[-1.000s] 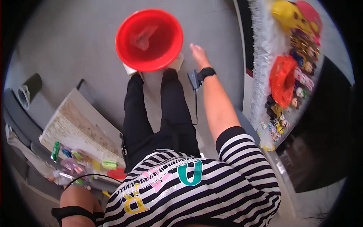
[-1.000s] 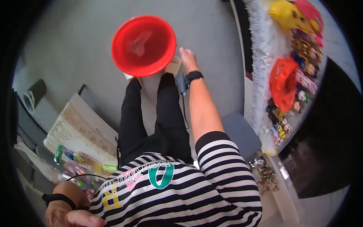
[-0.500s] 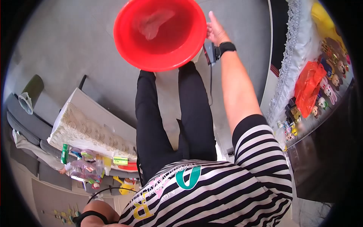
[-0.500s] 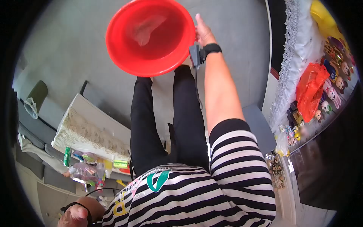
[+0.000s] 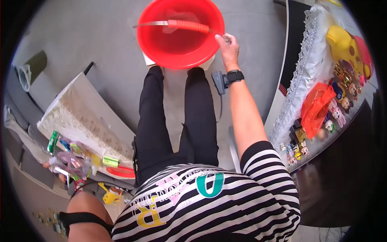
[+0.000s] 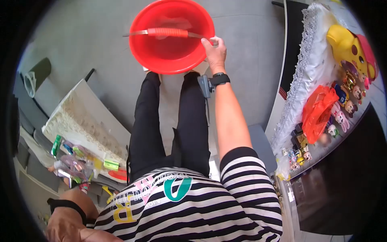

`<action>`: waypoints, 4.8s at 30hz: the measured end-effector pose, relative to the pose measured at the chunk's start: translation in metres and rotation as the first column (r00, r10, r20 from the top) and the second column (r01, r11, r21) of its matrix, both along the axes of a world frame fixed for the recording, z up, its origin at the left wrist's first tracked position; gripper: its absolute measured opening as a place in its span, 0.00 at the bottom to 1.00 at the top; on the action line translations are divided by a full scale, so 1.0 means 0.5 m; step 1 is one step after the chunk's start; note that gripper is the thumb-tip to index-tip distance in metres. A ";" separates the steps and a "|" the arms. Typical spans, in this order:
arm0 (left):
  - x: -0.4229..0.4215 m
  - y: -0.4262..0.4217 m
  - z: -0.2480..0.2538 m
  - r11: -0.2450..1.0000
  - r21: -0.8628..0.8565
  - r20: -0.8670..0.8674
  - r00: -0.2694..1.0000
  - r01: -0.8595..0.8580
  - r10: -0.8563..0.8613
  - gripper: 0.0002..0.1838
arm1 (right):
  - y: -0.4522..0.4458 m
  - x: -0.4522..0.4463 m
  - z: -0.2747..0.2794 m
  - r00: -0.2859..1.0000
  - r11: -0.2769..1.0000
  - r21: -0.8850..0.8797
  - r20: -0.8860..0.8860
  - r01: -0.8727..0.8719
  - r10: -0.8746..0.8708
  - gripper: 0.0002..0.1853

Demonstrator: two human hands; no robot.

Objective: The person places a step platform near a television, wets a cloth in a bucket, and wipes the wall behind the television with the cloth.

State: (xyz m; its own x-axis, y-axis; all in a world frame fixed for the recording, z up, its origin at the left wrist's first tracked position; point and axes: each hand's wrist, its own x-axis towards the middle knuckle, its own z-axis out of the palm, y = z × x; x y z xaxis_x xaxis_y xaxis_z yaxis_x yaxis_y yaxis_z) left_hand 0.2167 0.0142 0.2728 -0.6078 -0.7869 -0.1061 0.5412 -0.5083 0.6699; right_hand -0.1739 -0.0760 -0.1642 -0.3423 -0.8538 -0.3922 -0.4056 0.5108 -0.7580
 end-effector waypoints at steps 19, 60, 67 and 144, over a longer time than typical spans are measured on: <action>0.053 -0.027 0.163 0.935 -0.191 0.401 0.845 -0.300 0.353 0.50 | 0.049 0.200 0.277 0.613 0.569 0.542 -0.120 -0.619 0.781 0.15; -1.422 0.114 -0.169 0.549 0.279 0.667 0.252 0.788 -0.701 0.23 | 1.174 -0.811 0.262 0.478 0.361 0.458 -0.169 0.812 -0.862 0.16; -1.711 0.206 -0.185 0.254 0.358 0.641 -0.039 0.898 -0.767 0.21 | 1.236 -0.877 0.214 0.374 0.290 0.424 -0.127 0.858 -0.919 0.16; -1.627 0.725 -1.149 0.155 0.554 0.527 -0.201 0.818 -0.826 0.23 | 1.358 -0.887 -0.437 0.417 0.351 0.501 -0.021 0.791 -0.909 0.12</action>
